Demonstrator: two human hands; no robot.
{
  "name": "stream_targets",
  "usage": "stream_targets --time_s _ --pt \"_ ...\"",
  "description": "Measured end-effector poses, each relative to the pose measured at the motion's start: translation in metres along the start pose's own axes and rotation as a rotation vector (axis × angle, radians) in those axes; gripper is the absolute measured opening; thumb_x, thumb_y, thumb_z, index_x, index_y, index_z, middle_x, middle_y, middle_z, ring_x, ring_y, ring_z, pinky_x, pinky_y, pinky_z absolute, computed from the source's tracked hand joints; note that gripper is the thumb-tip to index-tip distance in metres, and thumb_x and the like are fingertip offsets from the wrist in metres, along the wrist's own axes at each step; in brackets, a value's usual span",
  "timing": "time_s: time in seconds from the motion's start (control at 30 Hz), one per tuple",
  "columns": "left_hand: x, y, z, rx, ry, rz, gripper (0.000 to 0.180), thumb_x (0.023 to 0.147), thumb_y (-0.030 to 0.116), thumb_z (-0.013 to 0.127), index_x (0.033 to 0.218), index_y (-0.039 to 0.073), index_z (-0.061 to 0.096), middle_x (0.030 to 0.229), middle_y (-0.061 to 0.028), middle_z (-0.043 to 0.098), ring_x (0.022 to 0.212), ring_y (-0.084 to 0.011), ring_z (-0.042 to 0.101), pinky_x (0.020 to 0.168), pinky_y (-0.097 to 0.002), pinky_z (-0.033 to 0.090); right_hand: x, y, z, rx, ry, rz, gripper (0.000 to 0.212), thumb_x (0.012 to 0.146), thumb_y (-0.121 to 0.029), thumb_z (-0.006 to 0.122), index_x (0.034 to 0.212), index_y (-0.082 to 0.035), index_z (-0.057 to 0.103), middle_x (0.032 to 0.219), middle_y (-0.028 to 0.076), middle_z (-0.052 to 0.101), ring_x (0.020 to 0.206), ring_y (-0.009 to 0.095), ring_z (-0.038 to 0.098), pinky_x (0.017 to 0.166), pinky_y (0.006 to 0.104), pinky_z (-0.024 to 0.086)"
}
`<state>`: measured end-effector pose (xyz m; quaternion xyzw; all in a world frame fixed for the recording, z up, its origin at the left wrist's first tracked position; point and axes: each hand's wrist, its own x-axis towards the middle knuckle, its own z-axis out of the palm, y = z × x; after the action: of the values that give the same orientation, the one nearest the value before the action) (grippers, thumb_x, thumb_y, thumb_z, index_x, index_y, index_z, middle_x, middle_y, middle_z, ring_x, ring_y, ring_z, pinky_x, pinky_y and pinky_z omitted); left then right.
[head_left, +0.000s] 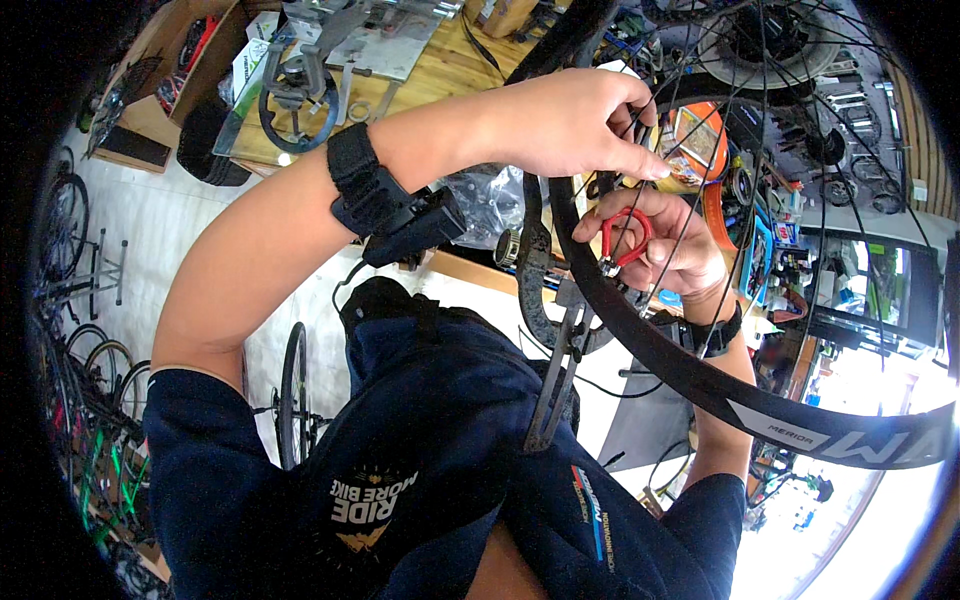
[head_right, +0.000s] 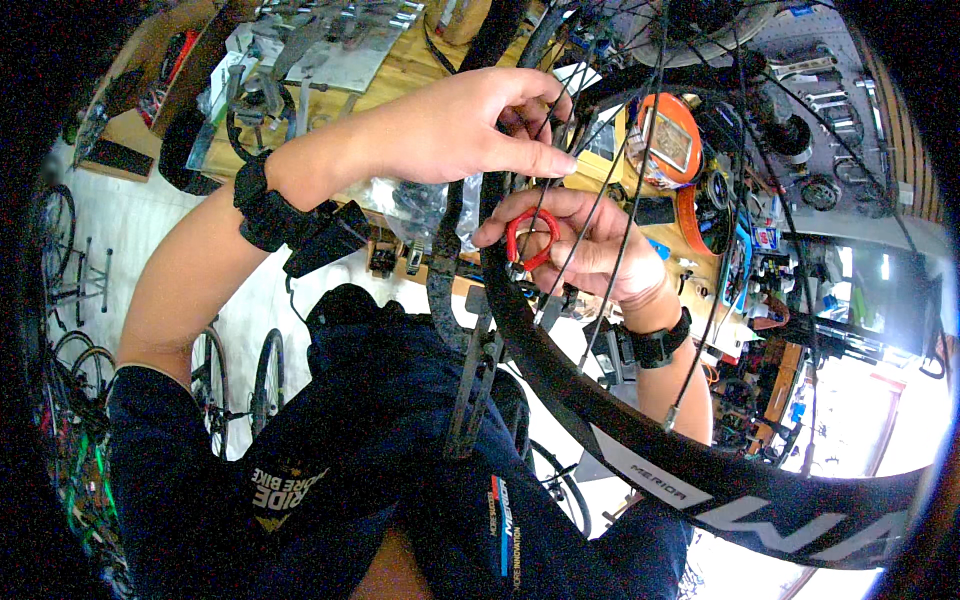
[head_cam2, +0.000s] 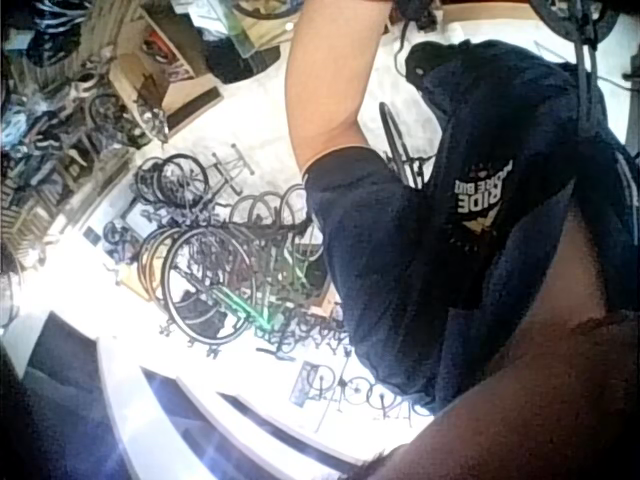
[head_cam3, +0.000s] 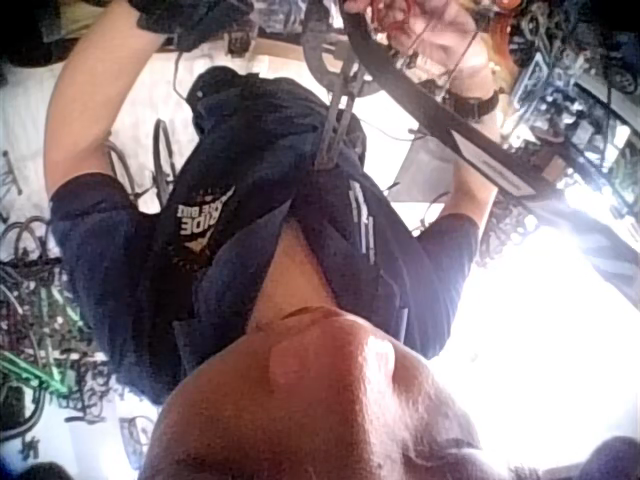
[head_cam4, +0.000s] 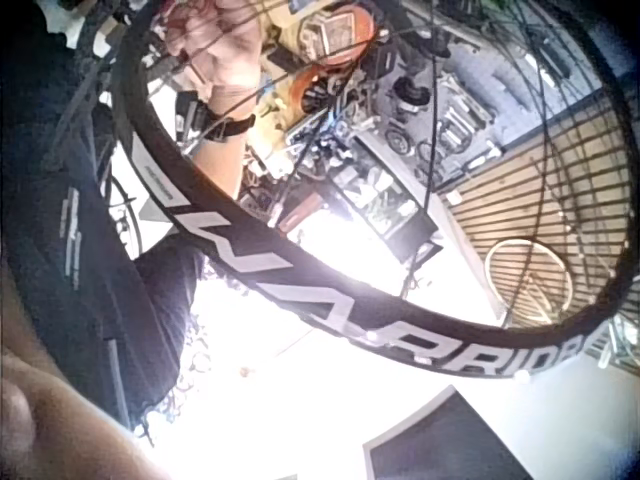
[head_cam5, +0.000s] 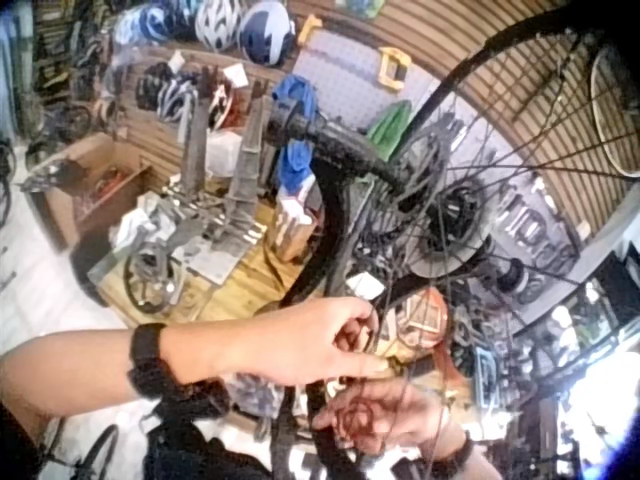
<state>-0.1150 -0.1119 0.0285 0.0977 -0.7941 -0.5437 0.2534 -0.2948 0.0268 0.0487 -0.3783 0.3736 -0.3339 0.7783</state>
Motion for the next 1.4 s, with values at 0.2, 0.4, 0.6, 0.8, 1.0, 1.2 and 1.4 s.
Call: stream_targets --time_s 0.2,0.4,0.6,0.8,1.0,1.2,1.4 --pt "-0.002 0.007 0.0 0.001 -0.009 -0.026 0.049 0.084 0.039 0.073 0.106 -0.002 0.058 0.085 -0.0088 0.063 0.079 -0.0157 0.058 0.073 -0.0286 0.047 0.003 0.017 -0.007 -0.107 0.063 -0.119 0.067 0.075 -0.041 0.08 0.118 0.004 0.055 0.108 0.02 0.064 0.081 0.014 0.061 0.063 0.0207 0.047" --pt "-0.003 0.014 0.0 0.01 -0.028 -0.034 0.049 0.085 0.039 0.073 0.107 -0.002 0.058 0.085 -0.01 0.064 0.078 -0.0156 0.059 0.072 -0.0289 0.048 0.004 0.013 0.003 -0.279 0.118 -0.197 0.051 0.072 -0.041 0.083 0.093 0.001 0.063 0.089 0.015 0.066 0.068 0.012 0.061 0.052 0.0199 0.047" --pt "-0.004 0.006 0.001 0.046 -0.009 -0.042 0.051 0.085 0.039 0.072 0.109 -0.003 0.057 0.086 -0.0119 0.065 0.079 -0.0172 0.061 0.073 -0.0292 0.049 -0.006 0.0 0.039 -0.408 0.454 -0.116 0.024 0.084 -0.016 0.074 0.093 0.003 0.063 0.082 0.008 0.069 0.054 0.007 0.057 0.046 0.0191 0.045" --pt "-0.002 0.008 0.001 0.122 0.044 0.038 0.057 0.082 0.046 0.073 0.102 -0.006 0.062 0.08 -0.0137 0.066 0.071 -0.0205 0.064 0.064 -0.0316 0.05 -0.012 -0.005 0.046 -0.477 0.467 -0.133 0.025 0.087 -0.016 0.071 0.099 0.004 0.061 0.083 0.009 0.069 0.057 0.008 0.058 0.05 0.0205 0.047" --pt "-0.008 0.061 -0.002 0.128 -0.008 -0.08 0.057 0.081 0.055 0.071 0.08 -0.002 0.063 0.062 -0.0039 0.055 0.056 -0.011 0.05 0.051 -0.0259 0.039 -0.042 -0.032 0.066 -0.411 0.43 -0.183 0.057 0.073 -0.044 0.08 0.093 0.006 0.059 0.077 0.018 0.066 0.057 0.014 0.062 0.046 0.0227 0.048" --pt "-0.003 0.104 -0.006 0.177 0.028 -0.055 0.07 0.078 0.064 0.064 0.064 -0.005 0.064 0.05 -0.0161 0.054 0.045 -0.0266 0.054 0.05 -0.0364 0.045 -0.057 -0.071 0.105 -0.421 0.552 -0.205 0.071 0.068 -0.06 0.078 0.082 0.007 0.058 0.066 0.015 0.061 0.05 0.019 0.06 0.043 0.0246 0.046" --pt "-0.001 0.062 -0.009 0.237 -0.06 -0.125 0.065 0.08 0.058 0.069 0.097 -0.004 0.064 0.068 -0.011 0.062 0.059 -0.0175 0.057 0.053 -0.0312 0.043 -0.036 -0.046 0.08 -0.442 0.48 -0.012 0.043 0.081 -0.031 0.077 0.099 0.005 0.063 0.081 0.009 0.068 0.058 0.008 0.059 0.05 0.019 0.045"
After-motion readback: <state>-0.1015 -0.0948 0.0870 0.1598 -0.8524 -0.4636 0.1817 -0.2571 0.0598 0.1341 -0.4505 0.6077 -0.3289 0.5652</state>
